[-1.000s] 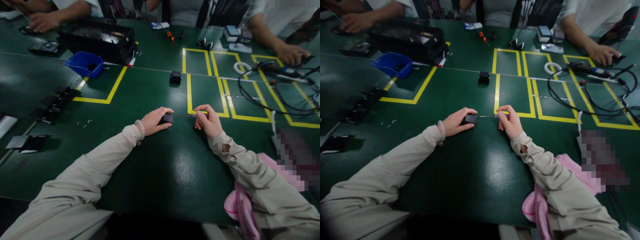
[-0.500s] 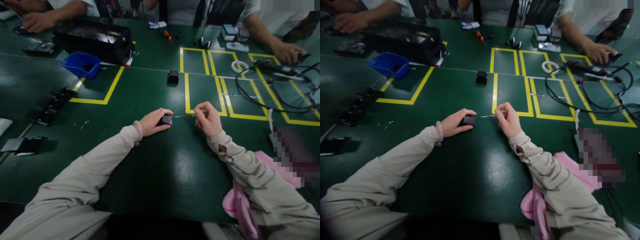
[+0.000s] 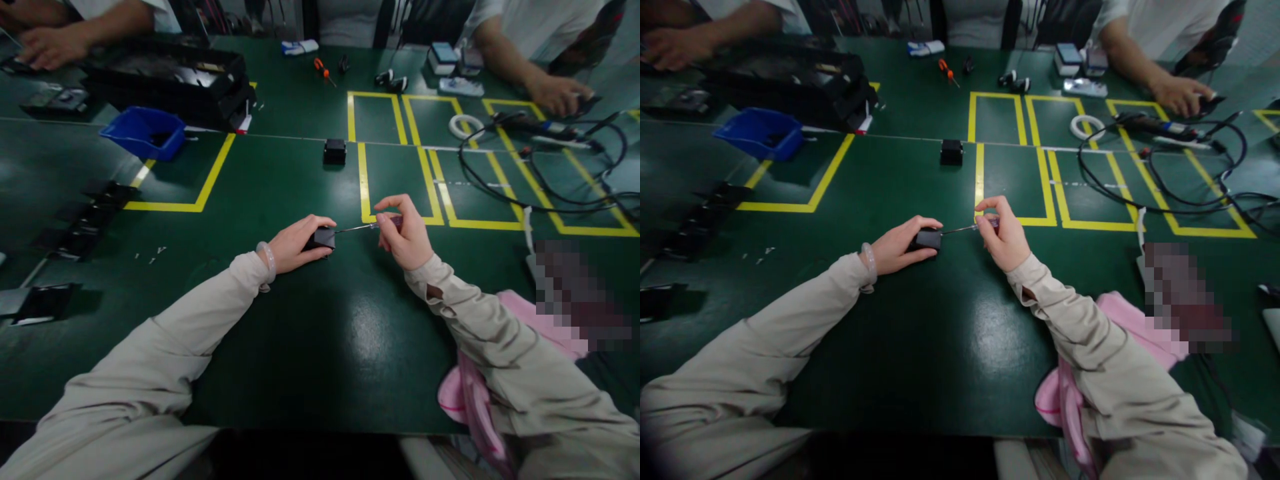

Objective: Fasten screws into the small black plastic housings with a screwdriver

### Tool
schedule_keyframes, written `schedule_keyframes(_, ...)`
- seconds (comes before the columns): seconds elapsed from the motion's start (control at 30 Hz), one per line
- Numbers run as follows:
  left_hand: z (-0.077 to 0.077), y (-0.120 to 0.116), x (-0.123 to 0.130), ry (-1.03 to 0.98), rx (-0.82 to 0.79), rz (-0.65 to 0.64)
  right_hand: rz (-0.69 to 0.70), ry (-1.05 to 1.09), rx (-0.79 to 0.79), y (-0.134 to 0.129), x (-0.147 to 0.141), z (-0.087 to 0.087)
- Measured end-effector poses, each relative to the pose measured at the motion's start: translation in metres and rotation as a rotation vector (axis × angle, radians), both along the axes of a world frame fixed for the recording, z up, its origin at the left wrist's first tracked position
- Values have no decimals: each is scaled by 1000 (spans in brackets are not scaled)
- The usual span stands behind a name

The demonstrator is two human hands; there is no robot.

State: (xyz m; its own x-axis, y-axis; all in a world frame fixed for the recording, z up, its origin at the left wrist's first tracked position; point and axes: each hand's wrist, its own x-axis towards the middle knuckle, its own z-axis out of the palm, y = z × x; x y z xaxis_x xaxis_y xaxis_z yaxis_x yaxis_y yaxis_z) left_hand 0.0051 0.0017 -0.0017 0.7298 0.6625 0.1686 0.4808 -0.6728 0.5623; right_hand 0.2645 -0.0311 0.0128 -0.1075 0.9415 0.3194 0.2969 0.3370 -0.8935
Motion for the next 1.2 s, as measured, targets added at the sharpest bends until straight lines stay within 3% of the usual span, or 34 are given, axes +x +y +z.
schedule_keyframes(0.83, 3, 0, 0, 20, -13, 20, 11, 52, -51, 6, 4, -9)
schedule_keyframes(1.2, 2, 0, 0, 17, -16, 29, 43, 20, 12, 4, 2, -6)
